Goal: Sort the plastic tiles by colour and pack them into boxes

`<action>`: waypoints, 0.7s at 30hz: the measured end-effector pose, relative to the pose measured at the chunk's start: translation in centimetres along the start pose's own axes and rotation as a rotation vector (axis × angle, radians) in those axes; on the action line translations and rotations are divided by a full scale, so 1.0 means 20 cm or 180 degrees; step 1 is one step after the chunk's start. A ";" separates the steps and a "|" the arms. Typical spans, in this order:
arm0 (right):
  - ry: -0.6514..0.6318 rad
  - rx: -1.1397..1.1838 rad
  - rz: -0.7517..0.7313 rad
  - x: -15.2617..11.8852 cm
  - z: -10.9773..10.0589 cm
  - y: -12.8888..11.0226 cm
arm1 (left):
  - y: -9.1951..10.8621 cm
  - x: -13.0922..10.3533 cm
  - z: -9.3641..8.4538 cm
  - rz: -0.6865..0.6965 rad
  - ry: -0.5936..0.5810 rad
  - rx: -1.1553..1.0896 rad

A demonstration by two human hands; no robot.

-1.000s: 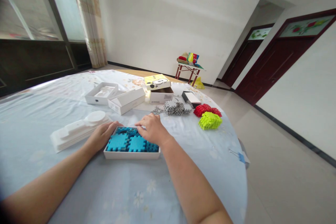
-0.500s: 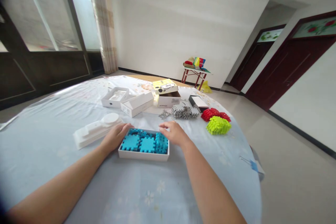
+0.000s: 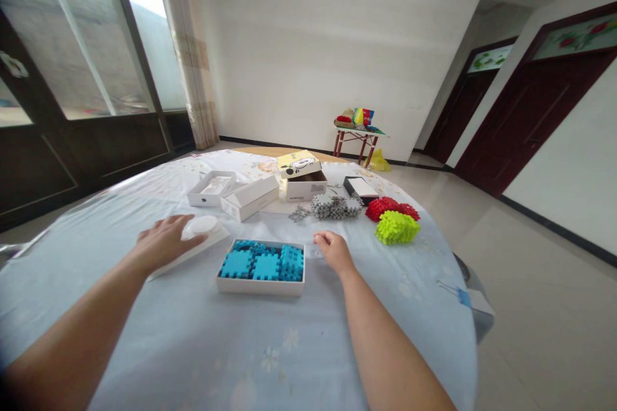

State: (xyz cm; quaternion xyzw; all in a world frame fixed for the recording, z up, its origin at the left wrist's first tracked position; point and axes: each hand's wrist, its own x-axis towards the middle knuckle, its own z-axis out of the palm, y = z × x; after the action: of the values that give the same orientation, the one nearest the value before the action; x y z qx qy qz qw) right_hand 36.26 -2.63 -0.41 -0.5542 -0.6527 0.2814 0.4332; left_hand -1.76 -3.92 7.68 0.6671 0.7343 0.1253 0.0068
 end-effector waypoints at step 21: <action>0.0123 0.0084 -0.0653 -0.03 0.03 -0.32 | 0.13 0.01 -0.08 -0.0326 0.0115 -0.1244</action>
State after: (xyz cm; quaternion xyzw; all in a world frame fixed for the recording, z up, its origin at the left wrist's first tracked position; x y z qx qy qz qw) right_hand 32.75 -4.61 4.51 -0.4839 -0.6938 0.2334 0.4795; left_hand 0.57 -3.73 9.70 0.6126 0.7290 0.2768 0.1294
